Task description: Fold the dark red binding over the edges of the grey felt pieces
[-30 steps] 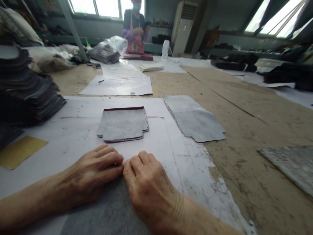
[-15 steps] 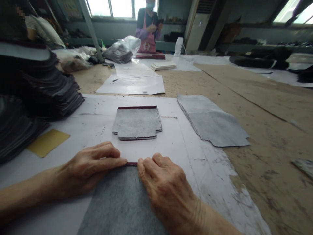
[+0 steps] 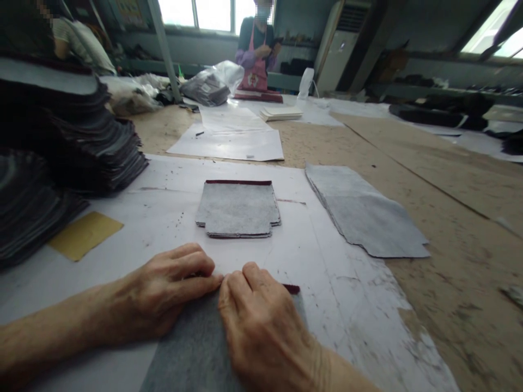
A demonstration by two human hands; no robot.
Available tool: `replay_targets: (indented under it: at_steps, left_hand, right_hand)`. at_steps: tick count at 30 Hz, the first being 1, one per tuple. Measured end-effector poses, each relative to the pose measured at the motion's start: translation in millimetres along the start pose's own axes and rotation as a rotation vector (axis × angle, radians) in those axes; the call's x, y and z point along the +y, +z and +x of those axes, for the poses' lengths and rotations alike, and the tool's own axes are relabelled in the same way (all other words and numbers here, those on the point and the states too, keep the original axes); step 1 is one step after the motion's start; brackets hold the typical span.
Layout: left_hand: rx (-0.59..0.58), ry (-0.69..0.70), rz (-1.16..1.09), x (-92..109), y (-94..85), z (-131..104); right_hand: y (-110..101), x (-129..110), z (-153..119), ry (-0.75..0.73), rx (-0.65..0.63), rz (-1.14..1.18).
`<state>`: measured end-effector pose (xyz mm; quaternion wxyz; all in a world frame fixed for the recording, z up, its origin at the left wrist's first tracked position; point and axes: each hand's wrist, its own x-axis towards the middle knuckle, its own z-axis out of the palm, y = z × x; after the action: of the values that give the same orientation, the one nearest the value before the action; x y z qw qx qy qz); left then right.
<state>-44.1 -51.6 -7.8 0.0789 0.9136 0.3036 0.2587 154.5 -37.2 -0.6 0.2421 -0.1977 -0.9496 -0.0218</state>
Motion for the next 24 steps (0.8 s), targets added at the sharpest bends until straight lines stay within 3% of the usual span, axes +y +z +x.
replay_targets:
  at_steps: [11,19,24]
  left_hand:
    - [0.066,-0.069,-0.057,-10,-15.8,-21]
    - [0.045,-0.003,0.013,-7,-13.3,-21]
    - [0.045,-0.001,0.011,-6,-11.4,-21]
  right_hand:
    - [7,5,-2,-0.023,0.026,0.048]
    - [-1,2,6,-0.061,-0.101,-0.023]
    - [5,-4,18,-0.085,-0.051,0.021]
